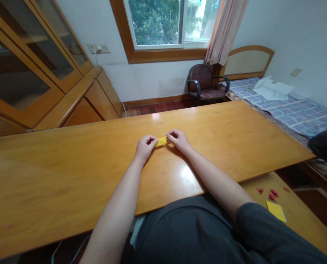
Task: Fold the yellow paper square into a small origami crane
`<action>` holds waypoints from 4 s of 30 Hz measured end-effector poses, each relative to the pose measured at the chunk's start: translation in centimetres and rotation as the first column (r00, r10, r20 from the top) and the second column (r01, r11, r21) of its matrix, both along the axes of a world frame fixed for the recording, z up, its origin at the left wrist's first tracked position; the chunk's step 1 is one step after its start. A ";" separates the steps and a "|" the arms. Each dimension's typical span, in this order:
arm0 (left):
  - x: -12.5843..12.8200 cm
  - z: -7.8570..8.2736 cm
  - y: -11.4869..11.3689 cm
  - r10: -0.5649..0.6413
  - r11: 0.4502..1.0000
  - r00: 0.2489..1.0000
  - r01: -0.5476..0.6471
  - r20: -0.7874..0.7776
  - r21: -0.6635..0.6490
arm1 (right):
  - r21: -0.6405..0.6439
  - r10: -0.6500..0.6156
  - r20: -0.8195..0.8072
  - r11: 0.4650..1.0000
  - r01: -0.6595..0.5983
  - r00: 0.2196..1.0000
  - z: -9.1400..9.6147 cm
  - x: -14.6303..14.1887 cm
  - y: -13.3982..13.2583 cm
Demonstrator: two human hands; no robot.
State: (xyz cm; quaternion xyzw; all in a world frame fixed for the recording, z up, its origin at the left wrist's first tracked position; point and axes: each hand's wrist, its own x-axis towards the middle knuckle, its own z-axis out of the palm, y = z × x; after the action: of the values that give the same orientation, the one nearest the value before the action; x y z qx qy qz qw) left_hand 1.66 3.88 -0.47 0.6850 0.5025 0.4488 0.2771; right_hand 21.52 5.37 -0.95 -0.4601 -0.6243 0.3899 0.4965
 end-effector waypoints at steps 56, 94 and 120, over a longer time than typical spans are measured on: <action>0.1 0.5 -0.1 -0.051 0.999 0.999 0.051 0.013 -0.005 | -0.021 0.059 0.043 0.998 -0.058 0.997 0.5 -0.1 -0.5; 0.8 0.3 -0.3 -0.031 0.974 0.973 0.081 -0.229 0.211 | -0.117 0.092 -0.077 0.988 -0.100 0.993 0.6 -0.1 -0.5; 0.8 0.8 -0.3 -0.068 0.996 0.994 0.072 -0.084 0.052 | -0.086 0.205 -0.059 0.974 -0.209 0.977 0.7 -0.3 -0.8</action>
State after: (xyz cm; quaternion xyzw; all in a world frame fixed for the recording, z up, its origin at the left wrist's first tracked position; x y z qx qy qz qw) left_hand 2.45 3.61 0.30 0.7274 0.4768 0.4238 0.2528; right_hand 21.25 4.60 -0.26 -0.4051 -0.6377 0.4791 0.4469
